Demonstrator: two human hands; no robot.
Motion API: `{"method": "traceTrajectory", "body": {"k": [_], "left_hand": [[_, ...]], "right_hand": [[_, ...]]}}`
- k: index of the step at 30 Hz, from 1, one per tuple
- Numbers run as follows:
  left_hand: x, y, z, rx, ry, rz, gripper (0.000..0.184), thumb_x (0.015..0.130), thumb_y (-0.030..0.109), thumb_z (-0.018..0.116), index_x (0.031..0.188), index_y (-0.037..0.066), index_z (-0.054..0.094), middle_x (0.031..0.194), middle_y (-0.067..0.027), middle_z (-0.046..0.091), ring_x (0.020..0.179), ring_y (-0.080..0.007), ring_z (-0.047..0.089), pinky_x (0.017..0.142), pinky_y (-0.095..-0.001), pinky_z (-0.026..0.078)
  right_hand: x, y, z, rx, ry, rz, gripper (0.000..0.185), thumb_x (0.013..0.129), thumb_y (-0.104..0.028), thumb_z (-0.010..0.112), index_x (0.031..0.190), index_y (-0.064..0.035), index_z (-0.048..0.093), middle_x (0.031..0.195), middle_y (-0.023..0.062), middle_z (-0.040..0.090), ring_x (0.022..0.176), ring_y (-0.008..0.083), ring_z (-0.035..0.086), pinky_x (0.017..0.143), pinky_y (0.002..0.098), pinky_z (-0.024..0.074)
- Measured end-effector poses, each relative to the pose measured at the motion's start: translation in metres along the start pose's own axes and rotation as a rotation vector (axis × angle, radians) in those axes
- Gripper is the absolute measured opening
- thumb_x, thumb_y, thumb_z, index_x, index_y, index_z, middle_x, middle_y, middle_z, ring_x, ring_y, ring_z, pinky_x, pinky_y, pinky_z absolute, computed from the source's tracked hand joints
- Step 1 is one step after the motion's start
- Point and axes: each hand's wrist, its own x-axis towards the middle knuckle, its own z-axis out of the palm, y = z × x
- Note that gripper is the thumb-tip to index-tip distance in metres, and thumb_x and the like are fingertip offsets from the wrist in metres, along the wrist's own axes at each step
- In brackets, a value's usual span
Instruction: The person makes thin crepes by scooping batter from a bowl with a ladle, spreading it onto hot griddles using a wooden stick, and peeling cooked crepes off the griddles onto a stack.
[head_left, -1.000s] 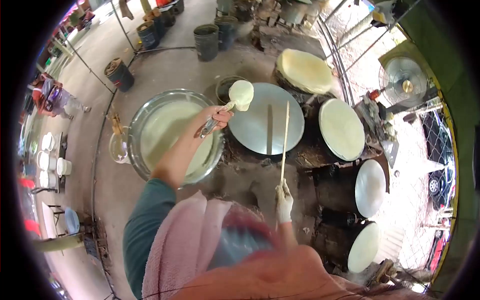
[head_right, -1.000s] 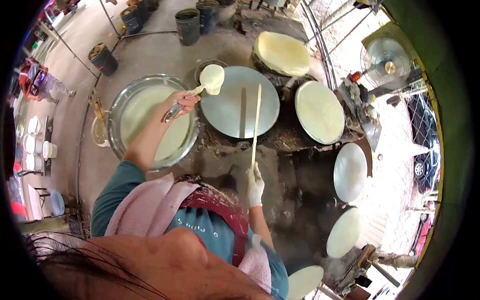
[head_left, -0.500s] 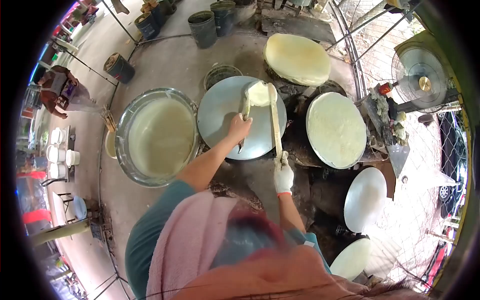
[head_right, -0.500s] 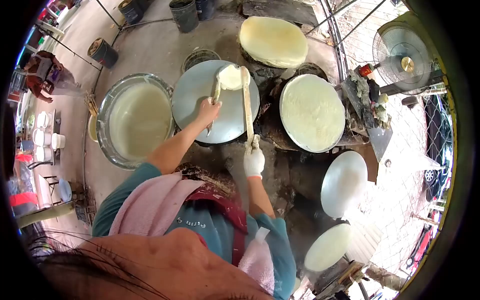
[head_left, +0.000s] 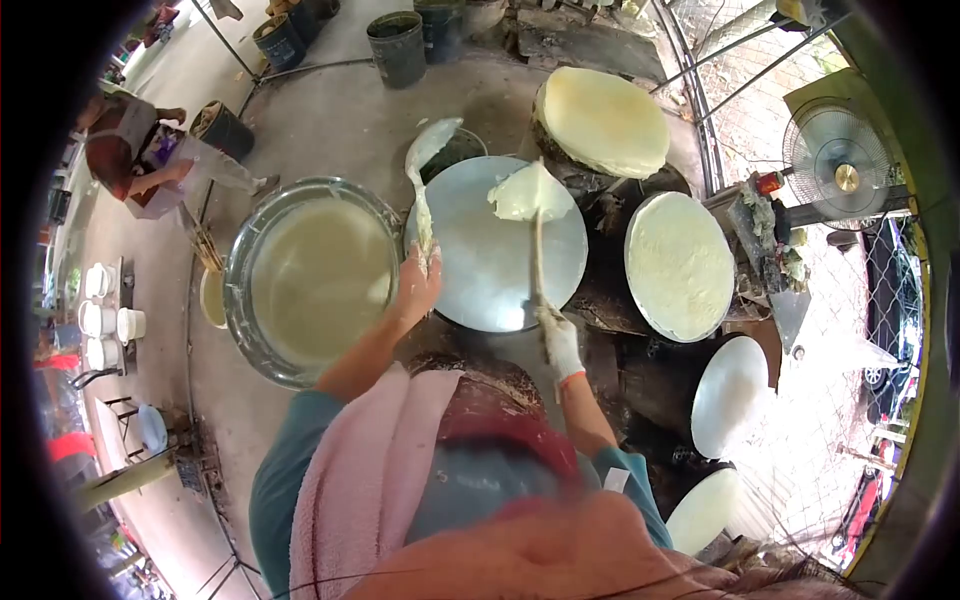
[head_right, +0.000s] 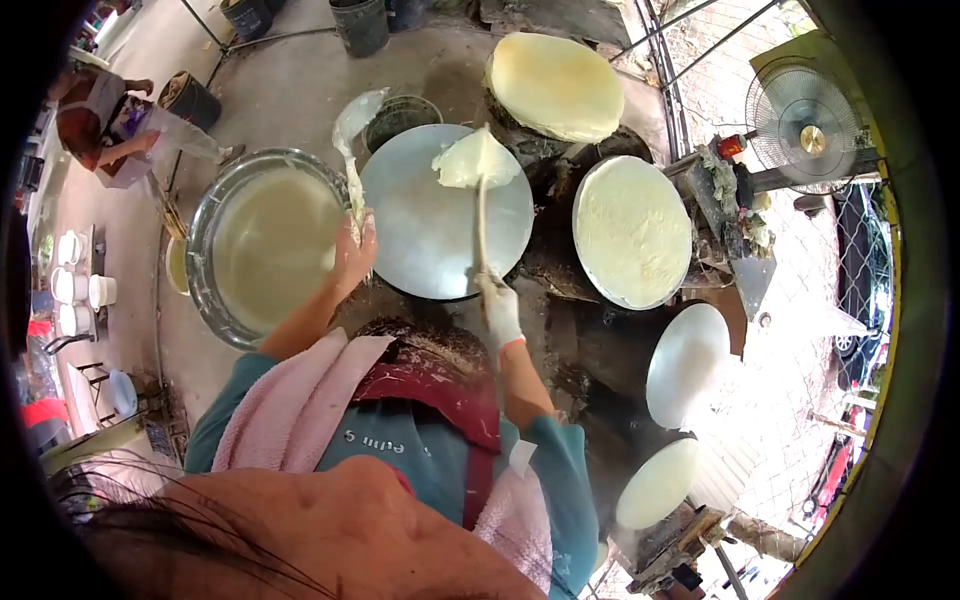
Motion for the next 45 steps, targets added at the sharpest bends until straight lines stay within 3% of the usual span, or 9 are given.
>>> {"method": "traceTrajectory", "body": {"k": [8,11,17,24,28,33,38,41,45], "left_hand": [[-0.005,0.033,-0.083,-0.12,-0.2,-0.317,0.021,0.091,0.015,0.057,0.099,-0.004,0.057,0.069,-0.014,0.059,0.059,-0.0213,0.056,0.057,-0.0352,0.047],[-0.025,-0.001,-0.083,-0.072,-0.121,-0.291,0.021,0.09,0.016,0.057,0.095,-0.004,0.058,0.073,-0.0171,0.06,0.062,-0.0239,0.057,0.059,-0.0363,0.047],[-0.073,-0.046,-0.079,0.503,0.181,0.295,0.021,0.089,0.016,0.058,0.099,-0.003,0.055,0.078,-0.0194,0.062,0.07,-0.03,0.059,0.064,-0.0417,0.047],[-0.088,0.022,-0.091,0.303,-0.214,-0.389,0.028,0.086,0.012,0.06,0.109,-0.003,0.052,0.088,-0.0176,0.057,0.082,-0.0309,0.056,0.07,-0.0402,0.046],[-0.114,-0.016,-0.08,0.859,0.025,0.158,0.037,0.08,0.008,0.061,0.117,0.003,0.058,0.111,-0.0215,0.053,0.109,-0.0347,0.05,0.086,-0.039,0.045],[-0.108,-0.003,-0.068,0.993,0.066,0.131,0.037,0.078,0.01,0.065,0.114,0.003,0.06,0.117,-0.0238,0.05,0.106,-0.0387,0.05,0.088,-0.0425,0.046],[-0.115,0.029,-0.067,0.89,0.074,0.017,0.025,0.081,0.01,0.062,0.106,0.005,0.061,0.099,-0.0205,0.057,0.089,-0.0367,0.056,0.075,-0.0424,0.049],[-0.094,0.083,-0.067,-0.013,0.344,-0.784,0.012,0.087,0.012,0.059,0.088,0.001,0.056,0.068,-0.0068,0.053,0.059,-0.0159,0.05,0.054,-0.0325,0.041],[-0.112,0.082,-0.065,0.07,0.28,-0.682,0.016,0.088,0.014,0.057,0.083,0.0,0.054,0.061,-0.0047,0.049,0.056,-0.0135,0.045,0.051,-0.0318,0.037]], "right_hand": [[0.033,0.013,-0.037,0.25,-0.001,-0.204,0.036,0.092,-0.014,0.06,0.126,-0.001,0.055,0.089,-0.0023,0.063,0.063,0.0003,0.048,0.053,0.0164,0.0396],[0.0,-0.04,0.003,-0.098,-0.074,0.058,0.028,0.091,-0.025,0.064,0.11,-0.0045,0.064,0.064,-0.0059,0.051,0.05,0.0033,0.042,0.045,0.0192,0.0332],[0.039,-0.04,-0.045,-0.03,-0.179,-0.261,0.026,0.092,-0.013,0.06,0.113,0.0015,0.062,0.095,-0.0011,0.061,0.085,0.0068,0.055,0.08,0.0211,0.0453],[0.075,-0.05,-0.043,-0.139,-0.46,0.046,0.019,0.09,-0.015,0.064,0.101,0.0001,0.065,0.079,-0.0032,0.059,0.07,0.0041,0.051,0.06,0.0181,0.041],[0.097,-0.081,-0.089,-0.069,-0.506,-0.242,0.027,0.09,-0.01,0.062,0.113,0.0058,0.06,0.096,0.0025,0.061,0.088,0.0072,0.055,0.08,0.0194,0.0457],[0.11,-0.135,-0.079,-0.495,-0.55,0.087,0.03,0.091,-0.022,0.062,0.116,-0.0041,0.063,0.074,-0.0078,0.055,0.056,0.0021,0.043,0.049,0.0185,0.0338],[0.14,-0.119,-0.091,-0.354,-0.703,-0.098,0.033,0.089,-0.013,0.063,0.119,0.0009,0.06,0.101,0.0014,0.064,0.086,0.007,0.057,0.073,0.0176,0.0448],[0.187,-0.128,-0.109,-0.319,-0.67,-0.115,0.037,0.089,-0.012,0.063,0.124,-0.0022,0.058,0.098,-0.0002,0.063,0.077,0.0039,0.055,0.066,0.0164,0.0436],[0.157,-0.152,-0.073,-0.657,-0.777,0.115,0.035,0.09,-0.019,0.063,0.12,-0.0021,0.061,0.083,-0.0032,0.059,0.065,0.0035,0.048,0.058,0.0186,0.0394]]}}
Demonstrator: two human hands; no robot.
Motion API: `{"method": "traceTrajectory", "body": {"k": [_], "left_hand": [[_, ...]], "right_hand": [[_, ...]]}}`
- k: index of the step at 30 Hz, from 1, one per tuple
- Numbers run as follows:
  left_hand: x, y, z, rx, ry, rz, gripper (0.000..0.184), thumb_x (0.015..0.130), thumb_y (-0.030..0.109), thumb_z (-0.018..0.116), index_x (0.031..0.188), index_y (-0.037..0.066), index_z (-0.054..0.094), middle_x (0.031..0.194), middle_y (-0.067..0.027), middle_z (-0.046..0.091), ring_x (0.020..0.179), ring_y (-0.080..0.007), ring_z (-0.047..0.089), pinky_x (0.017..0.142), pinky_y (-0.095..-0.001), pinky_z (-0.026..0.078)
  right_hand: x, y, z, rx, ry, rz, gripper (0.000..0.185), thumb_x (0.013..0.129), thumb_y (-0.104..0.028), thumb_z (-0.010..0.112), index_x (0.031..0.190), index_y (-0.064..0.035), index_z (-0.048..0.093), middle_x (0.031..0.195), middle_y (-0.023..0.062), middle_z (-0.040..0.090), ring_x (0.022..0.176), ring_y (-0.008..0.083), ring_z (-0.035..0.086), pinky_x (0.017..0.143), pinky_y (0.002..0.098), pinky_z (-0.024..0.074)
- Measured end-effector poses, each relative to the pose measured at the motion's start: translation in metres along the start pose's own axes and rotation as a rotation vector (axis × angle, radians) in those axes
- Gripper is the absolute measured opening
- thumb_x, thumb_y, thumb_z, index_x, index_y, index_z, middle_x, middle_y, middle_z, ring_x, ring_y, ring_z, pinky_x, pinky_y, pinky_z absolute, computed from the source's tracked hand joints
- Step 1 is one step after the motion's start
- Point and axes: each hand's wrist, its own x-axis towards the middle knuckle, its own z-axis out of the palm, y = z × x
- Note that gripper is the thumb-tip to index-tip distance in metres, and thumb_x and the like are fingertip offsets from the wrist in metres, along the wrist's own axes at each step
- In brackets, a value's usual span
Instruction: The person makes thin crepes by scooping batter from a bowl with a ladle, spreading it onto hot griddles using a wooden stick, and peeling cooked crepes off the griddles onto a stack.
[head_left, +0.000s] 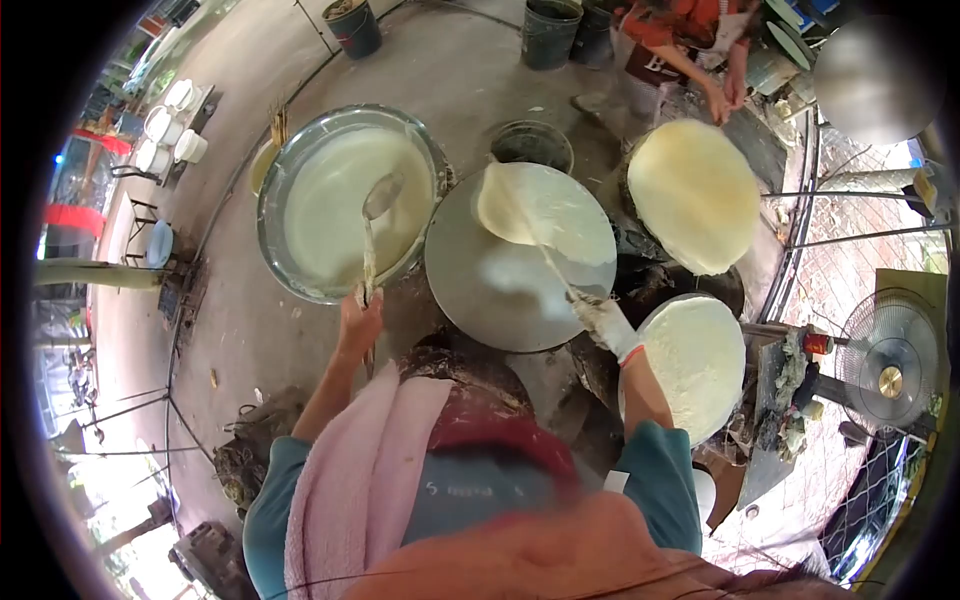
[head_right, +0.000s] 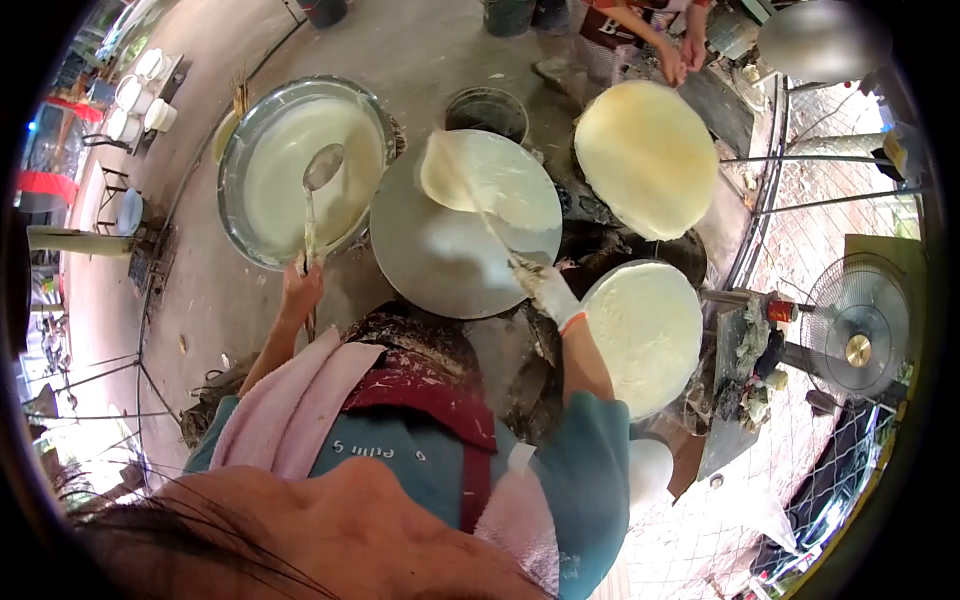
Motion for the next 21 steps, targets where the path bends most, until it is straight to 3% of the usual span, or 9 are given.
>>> {"method": "traceTrajectory", "body": {"k": [2,6,8,9,11,13,15,18,21], "left_hand": [[-0.007,0.002,-0.002,-0.14,-0.036,-0.229,0.017,0.088,0.014,0.056,0.084,-0.002,0.054,0.061,-0.0067,0.051,0.055,-0.0157,0.045,0.051,-0.0333,0.038],[-0.016,-0.012,0.003,-0.058,0.069,-0.167,0.018,0.088,0.016,0.056,0.086,-0.003,0.055,0.063,-0.0137,0.053,0.057,-0.0222,0.048,0.054,-0.0379,0.041],[-0.016,-0.014,0.002,0.005,0.035,-0.157,0.019,0.087,0.016,0.057,0.088,-0.003,0.055,0.065,-0.0174,0.054,0.058,-0.0259,0.05,0.057,-0.04,0.042],[-0.019,-0.011,0.002,0.078,0.044,-0.135,0.019,0.087,0.016,0.056,0.088,-0.003,0.055,0.065,-0.0178,0.054,0.059,-0.0265,0.05,0.057,-0.0403,0.042],[-0.025,-0.003,0.0,0.226,0.059,-0.09,0.02,0.087,0.017,0.056,0.089,-0.002,0.055,0.066,-0.0187,0.054,0.059,-0.0278,0.052,0.059,-0.0409,0.042],[-0.03,-0.011,-0.002,0.169,0.033,-0.193,0.02,0.087,0.018,0.056,0.089,-0.002,0.055,0.068,-0.0192,0.055,0.06,-0.0296,0.052,0.059,-0.041,0.042],[-0.032,-0.019,-0.002,0.163,0.02,-0.225,0.02,0.087,0.018,0.055,0.09,-0.002,0.055,0.069,-0.0195,0.055,0.06,-0.0311,0.052,0.059,-0.0412,0.042],[-0.02,-0.019,-0.005,0.25,0.005,-0.153,0.021,0.087,0.019,0.055,0.091,-0.002,0.055,0.071,-0.0207,0.056,0.063,-0.0343,0.053,0.061,-0.0418,0.043],[-0.003,-0.007,0.002,0.306,-0.012,-0.089,0.024,0.088,0.022,0.055,0.093,-0.002,0.055,0.075,-0.0236,0.058,0.07,-0.0401,0.056,0.065,-0.044,0.044]], "right_hand": [[-0.002,0.0,0.001,0.002,-0.031,-0.057,0.031,0.091,-0.018,0.062,0.117,-0.0006,0.062,0.092,0.0,0.062,0.081,0.0075,0.053,0.071,0.0216,0.0429],[0.01,0.007,-0.03,0.088,0.049,-0.204,0.028,0.092,-0.01,0.059,0.118,-0.0016,0.062,0.108,0.0005,0.064,0.098,0.0105,0.054,0.084,0.0228,0.0432],[0.026,-0.002,-0.041,0.236,0.013,-0.196,0.034,0.091,-0.014,0.06,0.125,-0.0061,0.059,0.093,-0.0021,0.064,0.065,0.0052,0.049,0.056,0.0189,0.0389],[0.008,-0.029,-0.037,-0.011,0.021,-0.074,0.036,0.091,-0.015,0.061,0.126,-0.0078,0.059,0.082,-0.0028,0.063,0.052,0.0035,0.043,0.045,0.0184,0.0335],[0.002,-0.033,-0.016,-0.051,-0.104,0.019,0.037,0.09,-0.017,0.062,0.126,-0.0108,0.059,0.065,-0.0077,0.051,0.039,0.003,0.026,0.036,0.0215,0.0196],[0.0,-0.017,-0.013,-0.019,-0.198,0.035,0.038,0.089,-0.018,0.063,0.126,-0.0108,0.06,0.059,-0.0102,0.043,0.04,0.0025,0.028,0.037,0.0224,0.0191],[-0.009,-0.021,-0.025,-0.073,-0.231,0.044,0.04,0.089,-0.015,0.063,0.127,-0.0055,0.057,0.066,-0.0047,0.052,0.051,0.0026,0.044,0.043,0.0192,0.0336],[0.058,0.029,-0.061,0.358,-0.128,-0.278,0.036,0.091,-0.011,0.058,0.124,0.0046,0.055,0.098,0.0068,0.061,0.099,0.0135,0.058,0.085,0.0188,0.0471],[0.043,-0.017,-0.043,-0.078,-0.13,-0.224,0.027,0.091,-0.018,0.061,0.109,0.0013,0.062,0.08,0.0016,0.059,0.072,0.0075,0.055,0.06,0.017,0.0444]]}}
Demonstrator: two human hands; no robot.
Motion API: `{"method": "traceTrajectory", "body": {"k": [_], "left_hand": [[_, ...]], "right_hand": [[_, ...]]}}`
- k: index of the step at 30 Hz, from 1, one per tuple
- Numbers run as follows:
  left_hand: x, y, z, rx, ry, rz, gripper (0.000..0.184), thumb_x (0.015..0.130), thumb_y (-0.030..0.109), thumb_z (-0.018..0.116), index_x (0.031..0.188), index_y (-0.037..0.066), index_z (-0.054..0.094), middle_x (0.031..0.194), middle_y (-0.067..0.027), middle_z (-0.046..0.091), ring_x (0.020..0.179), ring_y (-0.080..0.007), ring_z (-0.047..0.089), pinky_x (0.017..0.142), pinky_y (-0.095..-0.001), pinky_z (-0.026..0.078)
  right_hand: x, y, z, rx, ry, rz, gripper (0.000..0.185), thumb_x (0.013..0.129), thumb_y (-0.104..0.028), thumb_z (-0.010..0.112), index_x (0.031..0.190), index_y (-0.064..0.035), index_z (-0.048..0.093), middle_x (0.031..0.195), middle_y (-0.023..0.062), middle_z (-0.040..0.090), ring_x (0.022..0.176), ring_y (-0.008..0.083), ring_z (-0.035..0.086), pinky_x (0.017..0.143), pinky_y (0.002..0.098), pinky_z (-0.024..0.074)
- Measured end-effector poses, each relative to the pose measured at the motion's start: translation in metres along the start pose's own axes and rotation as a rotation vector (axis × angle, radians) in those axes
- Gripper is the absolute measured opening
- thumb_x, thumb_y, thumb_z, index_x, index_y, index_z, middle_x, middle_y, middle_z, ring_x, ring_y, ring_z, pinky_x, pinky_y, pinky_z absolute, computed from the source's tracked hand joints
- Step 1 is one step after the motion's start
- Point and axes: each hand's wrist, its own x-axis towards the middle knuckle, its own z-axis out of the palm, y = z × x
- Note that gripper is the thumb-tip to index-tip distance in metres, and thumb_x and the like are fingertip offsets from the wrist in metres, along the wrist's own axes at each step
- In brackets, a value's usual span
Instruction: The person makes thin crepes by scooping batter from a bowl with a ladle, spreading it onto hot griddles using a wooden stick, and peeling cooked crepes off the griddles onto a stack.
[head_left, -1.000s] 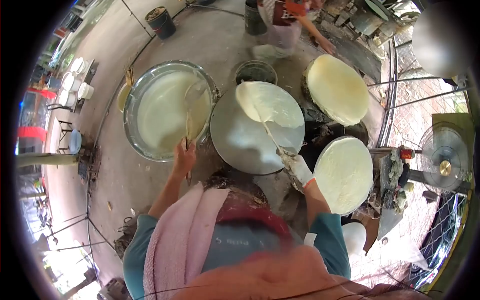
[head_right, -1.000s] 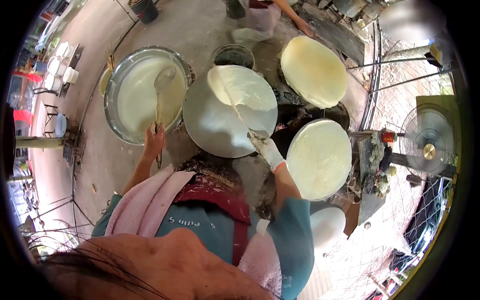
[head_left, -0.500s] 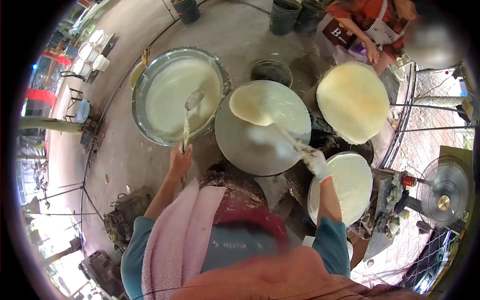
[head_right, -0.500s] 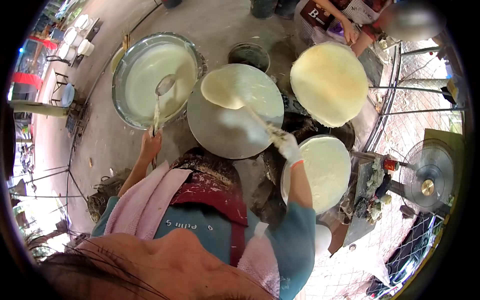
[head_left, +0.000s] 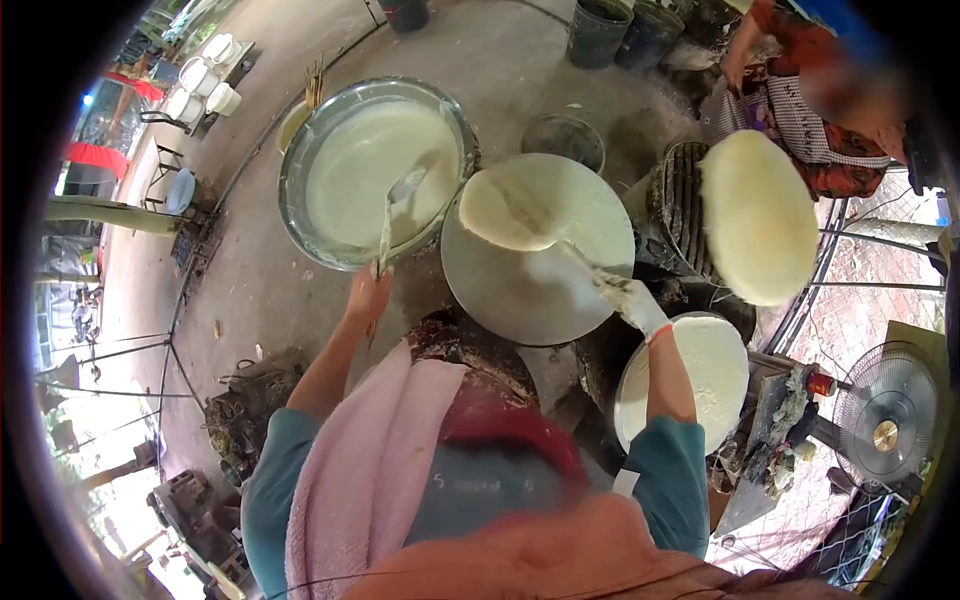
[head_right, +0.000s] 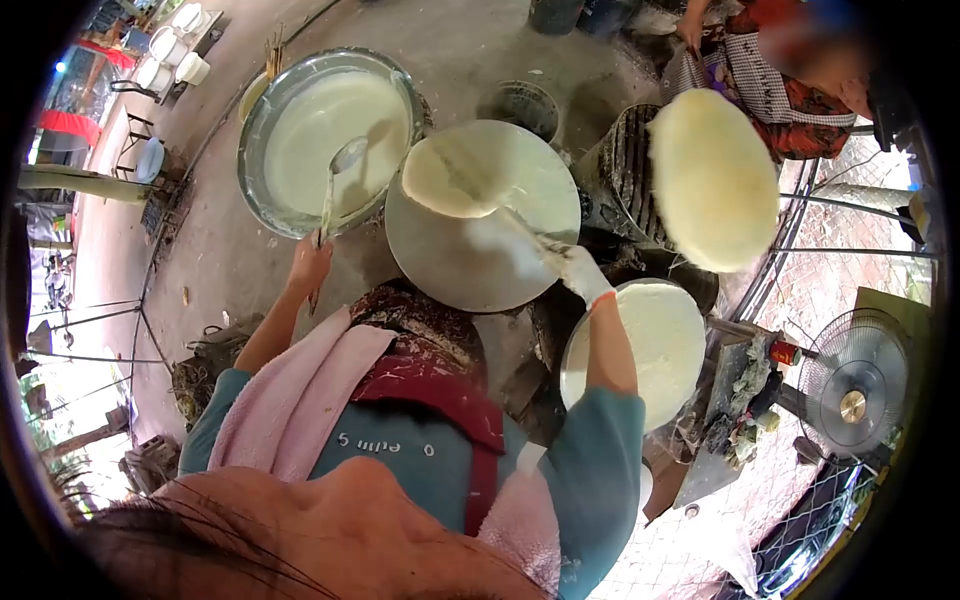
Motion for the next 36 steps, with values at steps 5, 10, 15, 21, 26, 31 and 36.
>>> {"method": "traceTrajectory", "body": {"k": [5,10,15,21,26,31,36], "left_hand": [[0.037,-0.011,0.023,0.145,0.06,0.261,0.033,0.089,0.024,0.054,0.1,-0.006,0.055,0.084,-0.0302,0.06,0.086,-0.0477,0.057,0.074,-0.05,0.045],[0.045,0.014,0.025,0.412,-0.154,0.315,0.03,0.088,0.019,0.054,0.104,-0.006,0.052,0.081,-0.0299,0.06,0.082,-0.0465,0.058,0.068,-0.0518,0.046],[0.019,-0.015,0.008,0.501,-0.272,0.461,0.024,0.088,0.016,0.05,0.1,-0.005,0.051,0.075,-0.0273,0.059,0.075,-0.0457,0.058,0.063,-0.0528,0.046],[-0.037,-0.086,0.01,0.389,-0.44,0.673,0.018,0.094,0.017,0.043,0.095,0.0,0.05,0.075,-0.0241,0.061,0.071,-0.0429,0.06,0.061,-0.051,0.046],[-0.022,-0.033,-0.021,0.268,-0.779,0.515,0.024,0.089,0.021,0.054,0.095,-0.003,0.055,0.078,-0.0196,0.062,0.066,-0.0356,0.061,0.062,-0.0413,0.048],[0.008,-0.065,-0.08,0.256,-0.011,1.114,0.027,0.09,0.016,0.057,0.114,0.003,0.056,0.092,-0.0197,0.063,0.079,-0.0313,0.063,0.07,-0.0384,0.049],[0.059,-0.146,-0.122,0.381,0.256,1.129,0.032,0.085,0.006,0.062,0.117,0.006,0.058,0.11,-0.0158,0.058,0.087,-0.0262,0.061,0.079,-0.0328,0.048]], "right_hand": [[-0.039,0.008,-0.001,0.069,-0.129,0.244,0.037,0.086,-0.018,0.068,0.12,-0.0051,0.062,0.071,-0.0053,0.056,0.052,0.0035,0.045,0.043,0.0182,0.0335],[-0.009,0.036,-0.018,0.066,0.159,-0.108,0.033,0.09,-0.004,0.059,0.122,-0.0008,0.059,0.107,0.0027,0.06,0.088,0.0055,0.055,0.069,0.0175,0.0456],[-0.022,-0.016,0.024,-0.126,-0.17,0.336,0.034,0.089,-0.018,0.063,0.119,-0.0007,0.06,0.076,-0.0078,0.054,0.056,0.0005,0.043,0.046,0.016,0.0302],[-0.109,0.054,0.07,0.377,-0.007,0.214,0.034,0.088,-0.009,0.062,0.121,-0.0003,0.056,0.078,-0.0033,0.057,0.061,0.0031,0.051,0.047,0.0185,0.0393],[-0.135,0.069,0.227,0.912,0.299,0.285,0.028,0.088,-0.019,0.063,0.113,-0.0085,0.061,0.08,-0.0038,0.057,0.058,0.0056,0.047,0.046,0.0203,0.0342],[-0.002,-0.005,0.353,1.108,0.383,-0.017,0.017,0.092,-0.029,0.058,0.098,-0.0135,0.063,0.05,-0.0092,0.034,0.037,0.0051,0.029,0.033,0.0233,0.0208],[0.118,0.005,0.424,0.568,0.753,0.199,0.04,0.093,-0.045,0.052,0.09,-0.0082,0.067,0.064,0.0017,0.056,0.052,0.0141,0.053,0.048,0.03,0.0422]]}}
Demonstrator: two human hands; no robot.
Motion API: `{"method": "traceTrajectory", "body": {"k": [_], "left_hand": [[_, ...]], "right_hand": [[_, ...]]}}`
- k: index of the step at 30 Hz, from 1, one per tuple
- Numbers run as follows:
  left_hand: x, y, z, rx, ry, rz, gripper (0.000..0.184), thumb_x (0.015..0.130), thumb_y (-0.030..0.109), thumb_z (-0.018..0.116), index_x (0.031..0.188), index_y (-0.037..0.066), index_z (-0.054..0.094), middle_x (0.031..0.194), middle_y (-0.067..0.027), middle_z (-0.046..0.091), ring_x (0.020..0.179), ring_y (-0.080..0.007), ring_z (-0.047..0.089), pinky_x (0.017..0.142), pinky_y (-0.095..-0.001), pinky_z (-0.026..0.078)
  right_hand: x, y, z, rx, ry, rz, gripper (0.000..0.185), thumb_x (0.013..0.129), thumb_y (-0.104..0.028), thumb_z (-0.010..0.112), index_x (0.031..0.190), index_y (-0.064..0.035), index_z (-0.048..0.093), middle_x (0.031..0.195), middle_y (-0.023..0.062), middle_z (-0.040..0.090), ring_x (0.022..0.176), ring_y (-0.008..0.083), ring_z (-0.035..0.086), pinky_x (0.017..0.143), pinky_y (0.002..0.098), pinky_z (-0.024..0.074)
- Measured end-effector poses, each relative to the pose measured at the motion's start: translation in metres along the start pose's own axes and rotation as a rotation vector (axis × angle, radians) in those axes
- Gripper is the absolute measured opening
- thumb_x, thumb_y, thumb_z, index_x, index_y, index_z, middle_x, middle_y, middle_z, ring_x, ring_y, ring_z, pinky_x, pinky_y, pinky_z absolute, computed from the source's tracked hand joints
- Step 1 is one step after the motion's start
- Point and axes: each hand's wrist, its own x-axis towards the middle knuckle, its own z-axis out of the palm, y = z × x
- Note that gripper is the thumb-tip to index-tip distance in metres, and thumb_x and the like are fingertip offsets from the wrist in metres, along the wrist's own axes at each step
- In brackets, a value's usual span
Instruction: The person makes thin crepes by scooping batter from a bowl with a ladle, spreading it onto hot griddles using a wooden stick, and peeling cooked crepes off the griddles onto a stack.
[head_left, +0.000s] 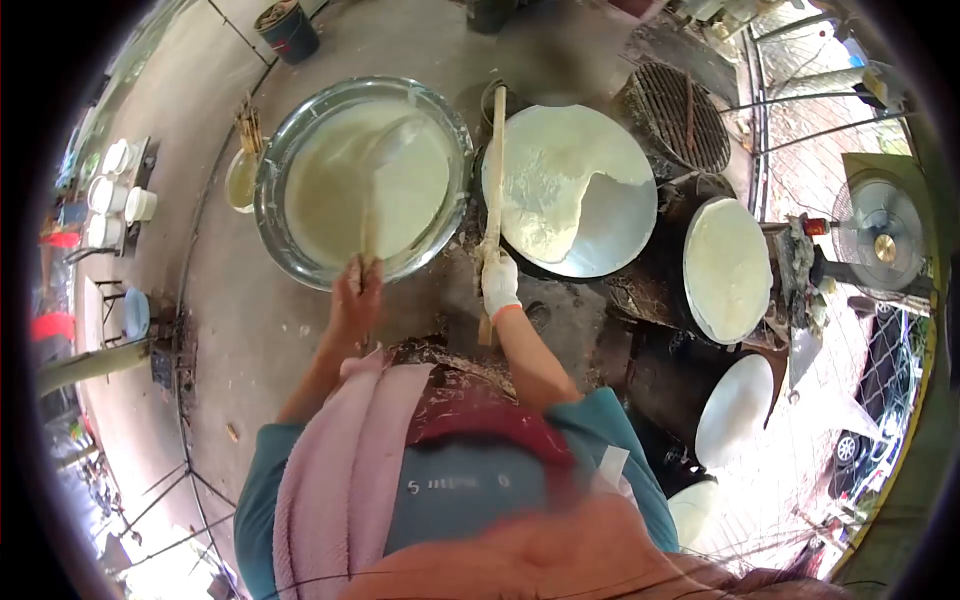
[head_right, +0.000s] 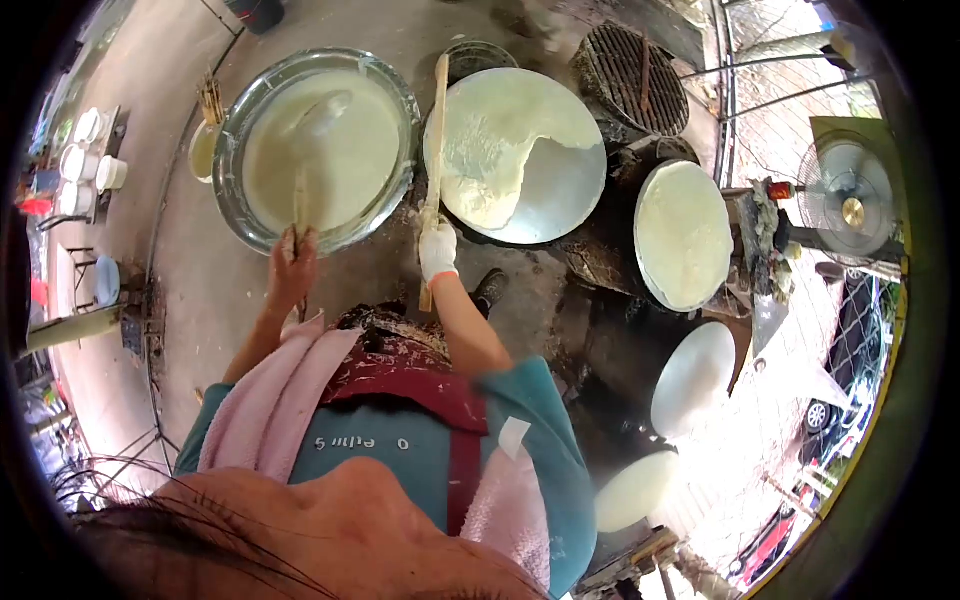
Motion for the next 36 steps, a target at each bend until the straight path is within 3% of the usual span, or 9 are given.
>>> {"method": "traceTrajectory", "body": {"k": [3,7,12,17,21,25,28,34,36], "left_hand": [[-0.032,-0.023,-0.014,0.085,0.012,-0.005,0.032,0.081,0.005,0.063,0.113,0.0,0.059,0.11,-0.0124,0.058,0.104,-0.0304,0.056,0.083,-0.0384,0.047],[-0.067,-0.027,-0.016,-0.751,-0.184,-0.758,0.019,0.089,0.009,0.059,0.105,0.0,0.057,0.09,-0.0138,0.059,0.073,-0.0279,0.058,0.067,-0.0373,0.048],[-0.079,0.012,-0.019,-0.293,-0.273,-0.531,0.017,0.089,0.011,0.059,0.101,0.0,0.057,0.085,-0.014,0.059,0.071,-0.0262,0.055,0.067,-0.0368,0.047],[-0.051,0.051,-0.017,-0.734,-0.384,-1.028,0.022,0.084,0.01,0.061,0.104,0.003,0.06,0.099,-0.0124,0.058,0.082,-0.0266,0.056,0.07,-0.0361,0.047],[-0.053,0.087,0.0,-0.353,-0.392,-0.627,0.021,0.084,0.01,0.061,0.104,0.004,0.062,0.099,-0.0135,0.057,0.082,-0.0287,0.057,0.068,-0.0376,0.048],[-0.006,0.149,-0.034,-0.639,-0.352,-1.077,0.016,0.084,0.007,0.062,0.1,0.004,0.063,0.095,-0.0171,0.059,0.079,-0.0346,0.059,0.066,-0.0408,0.048],[-0.035,0.15,-0.021,0.029,-0.114,-0.107,0.011,0.085,0.01,0.062,0.094,0.003,0.062,0.091,-0.0188,0.059,0.079,-0.0331,0.06,0.066,-0.0402,0.048],[0.0,0.182,-0.025,-0.844,-0.35,-1.318,0.02,0.085,0.014,0.065,0.1,0.001,0.061,0.095,-0.018,0.059,0.079,-0.0287,0.06,0.066,-0.0405,0.048],[-0.035,0.167,0.009,-0.672,-0.23,-1.12,0.019,0.086,0.014,0.063,0.098,-0.001,0.059,0.092,-0.0159,0.06,0.075,-0.0255,0.059,0.062,-0.0376,0.048]], "right_hand": [[-0.033,-0.001,-0.028,-0.278,0.323,-0.312,0.052,0.091,-0.051,0.052,0.094,-0.0017,0.065,0.078,0.0134,0.066,0.073,0.0256,0.063,0.067,0.0408,0.0471],[-0.021,-0.001,-0.107,-0.293,0.433,-0.236,0.056,0.093,-0.052,0.049,0.093,0.001,0.065,0.075,0.0112,0.066,0.068,0.0254,0.061,0.064,0.0392,0.0467],[-0.033,0.014,-0.102,-0.716,0.354,-0.564,0.041,0.094,-0.037,0.049,0.093,0.0003,0.065,0.082,0.0239,0.066,0.078,0.0395,0.063,0.068,0.0427,0.0482],[-0.05,-0.007,-0.178,-0.973,0.357,-0.313,0.036,0.094,-0.038,0.044,0.099,-0.0039,0.057,0.084,0.0261,0.065,0.08,0.0446,0.062,0.071,0.0531,0.0485],[-0.03,-0.059,-0.222,-0.73,0.263,-0.357,0.038,0.094,-0.033,0.045,0.096,0.0024,0.059,0.084,0.0293,0.063,0.084,0.0448,0.061,0.072,0.0505,0.0487],[-0.041,-0.013,-0.236,-1.044,0.052,-0.428,0.035,0.094,-0.033,0.041,0.105,-0.0028,0.056,0.086,0.0267,0.064,0.083,0.0443,0.062,0.074,0.0509,0.0501],[-0.027,-0.014,-0.277,-1.218,0.176,-0.466,0.031,0.093,-0.034,0.043,0.104,-0.0065,0.053,0.078,0.021,0.066,0.075,0.0391,0.065,0.067,0.0502,0.0517],[0.018,-0.066,-0.29,-0.943,0.26,-0.551,0.039,0.094,-0.035,0.044,0.098,0.0001,0.059,0.081,0.0247,0.065,0.076,0.041,0.064,0.068,0.051,0.051],[-0.004,-0.027,-0.292,-1.061,0.091,-0.616,0.038,0.094,-0.035,0.043,0.106,-0.0026,0.058,0.08,0.0243,0.065,0.075,0.0411,0.064,0.07,0.0519,0.0504]]}}
